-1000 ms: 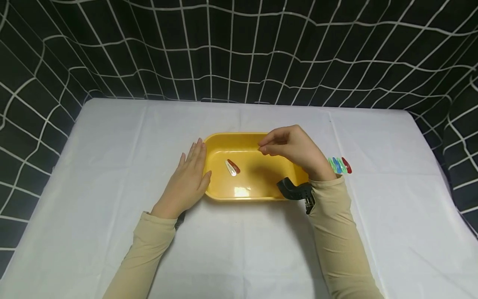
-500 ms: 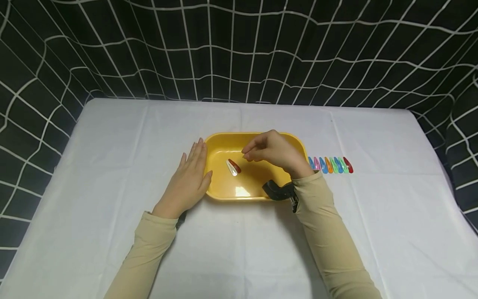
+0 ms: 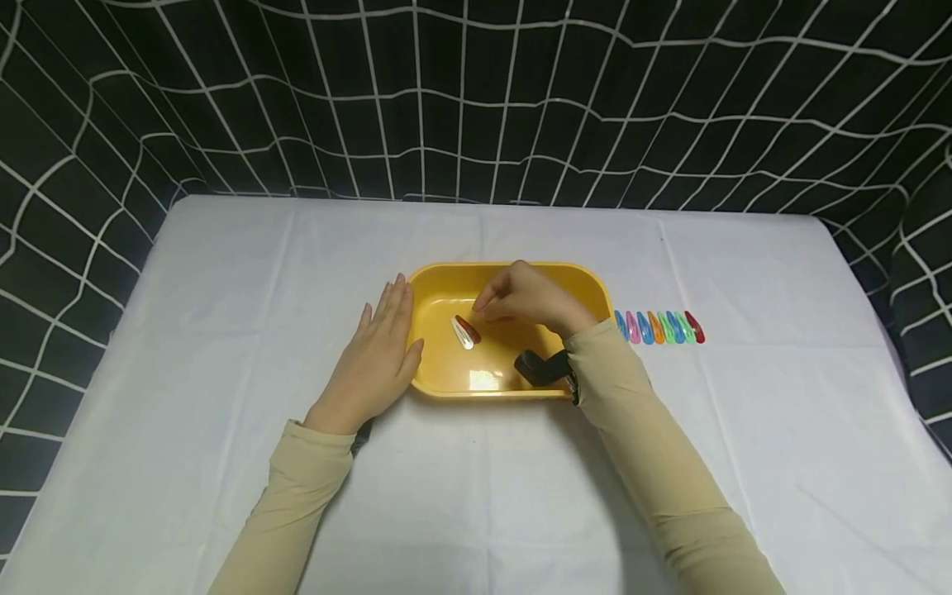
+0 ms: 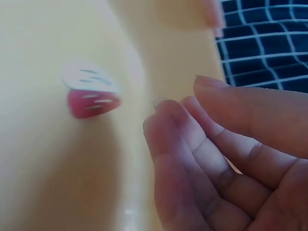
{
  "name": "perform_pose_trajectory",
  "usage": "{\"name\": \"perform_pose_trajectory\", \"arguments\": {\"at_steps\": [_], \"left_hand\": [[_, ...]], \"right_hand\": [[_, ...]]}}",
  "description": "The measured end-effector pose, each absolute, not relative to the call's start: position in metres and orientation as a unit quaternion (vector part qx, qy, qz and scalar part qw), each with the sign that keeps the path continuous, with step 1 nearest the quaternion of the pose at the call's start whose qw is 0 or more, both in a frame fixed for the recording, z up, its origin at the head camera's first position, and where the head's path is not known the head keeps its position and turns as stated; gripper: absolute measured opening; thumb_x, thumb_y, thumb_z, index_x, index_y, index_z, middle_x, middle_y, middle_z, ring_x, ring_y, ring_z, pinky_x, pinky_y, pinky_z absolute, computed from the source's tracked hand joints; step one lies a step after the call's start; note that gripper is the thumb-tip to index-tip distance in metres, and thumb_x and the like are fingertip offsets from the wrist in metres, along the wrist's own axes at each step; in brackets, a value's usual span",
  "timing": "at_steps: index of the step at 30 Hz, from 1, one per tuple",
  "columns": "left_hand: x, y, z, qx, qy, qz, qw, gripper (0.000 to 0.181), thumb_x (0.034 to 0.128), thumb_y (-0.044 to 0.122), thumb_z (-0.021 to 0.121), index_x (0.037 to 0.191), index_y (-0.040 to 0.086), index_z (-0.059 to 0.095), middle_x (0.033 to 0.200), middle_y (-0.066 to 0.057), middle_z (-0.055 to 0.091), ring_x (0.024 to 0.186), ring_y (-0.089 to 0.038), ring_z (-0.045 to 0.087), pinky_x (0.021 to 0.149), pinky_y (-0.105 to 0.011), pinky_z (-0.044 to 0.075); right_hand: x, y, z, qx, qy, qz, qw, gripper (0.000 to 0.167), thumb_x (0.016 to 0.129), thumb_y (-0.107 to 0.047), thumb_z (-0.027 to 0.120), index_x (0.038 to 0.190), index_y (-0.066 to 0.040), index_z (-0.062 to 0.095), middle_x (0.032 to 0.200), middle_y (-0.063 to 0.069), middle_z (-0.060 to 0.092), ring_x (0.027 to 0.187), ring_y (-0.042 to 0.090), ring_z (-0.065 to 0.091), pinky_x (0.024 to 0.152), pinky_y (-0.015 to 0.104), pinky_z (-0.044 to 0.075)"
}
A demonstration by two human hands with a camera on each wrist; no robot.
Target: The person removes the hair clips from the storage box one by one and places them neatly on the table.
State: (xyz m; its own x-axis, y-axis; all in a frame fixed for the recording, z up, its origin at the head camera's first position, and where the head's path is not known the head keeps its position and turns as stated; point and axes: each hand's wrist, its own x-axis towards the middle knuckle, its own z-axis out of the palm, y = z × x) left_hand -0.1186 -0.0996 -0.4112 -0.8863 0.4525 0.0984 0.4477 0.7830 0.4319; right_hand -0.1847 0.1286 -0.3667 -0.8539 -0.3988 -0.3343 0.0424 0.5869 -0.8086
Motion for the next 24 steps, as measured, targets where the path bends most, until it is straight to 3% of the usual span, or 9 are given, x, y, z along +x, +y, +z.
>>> {"name": "perform_pose_trajectory", "arguments": {"at_steps": [4,13,24], "left_hand": [[-0.119,-0.099,-0.412,0.240,0.944,0.227,0.002,0.064,0.0987,0.024,0.039,0.148,-0.007,0.010,0.156,-0.017,0.002,0.143,-0.030,0.006,0.114,-0.048,0.009],[-0.120,-0.099,-0.412,0.240,0.944,0.226,0.004,0.064,0.0989,0.025,0.038,0.148,-0.006,0.010,0.156,-0.016,0.002,0.143,-0.029,0.005,0.114,-0.047,0.008],[-0.118,-0.100,-0.410,0.233,0.946,0.225,0.013,0.065,0.0988,0.024,0.038,0.148,-0.006,0.009,0.156,-0.016,0.001,0.143,-0.027,0.002,0.114,-0.046,0.007]], "right_hand": [[-0.190,0.128,-0.375,-0.112,0.853,-0.438,0.261,0.008,0.080,0.004,0.066,0.085,0.007,0.071,0.072,0.005,0.067,0.062,0.012,0.052,0.058,0.022,0.047],[-0.194,0.125,-0.389,-0.118,0.840,-0.445,0.287,0.008,0.080,0.006,0.067,0.085,0.010,0.071,0.070,0.011,0.069,0.062,0.015,0.055,0.057,0.020,0.047],[-0.195,0.121,-0.395,-0.110,0.850,-0.433,0.280,0.007,0.076,0.004,0.071,0.081,0.010,0.071,0.064,0.005,0.067,0.055,0.009,0.049,0.051,0.017,0.038]]}}
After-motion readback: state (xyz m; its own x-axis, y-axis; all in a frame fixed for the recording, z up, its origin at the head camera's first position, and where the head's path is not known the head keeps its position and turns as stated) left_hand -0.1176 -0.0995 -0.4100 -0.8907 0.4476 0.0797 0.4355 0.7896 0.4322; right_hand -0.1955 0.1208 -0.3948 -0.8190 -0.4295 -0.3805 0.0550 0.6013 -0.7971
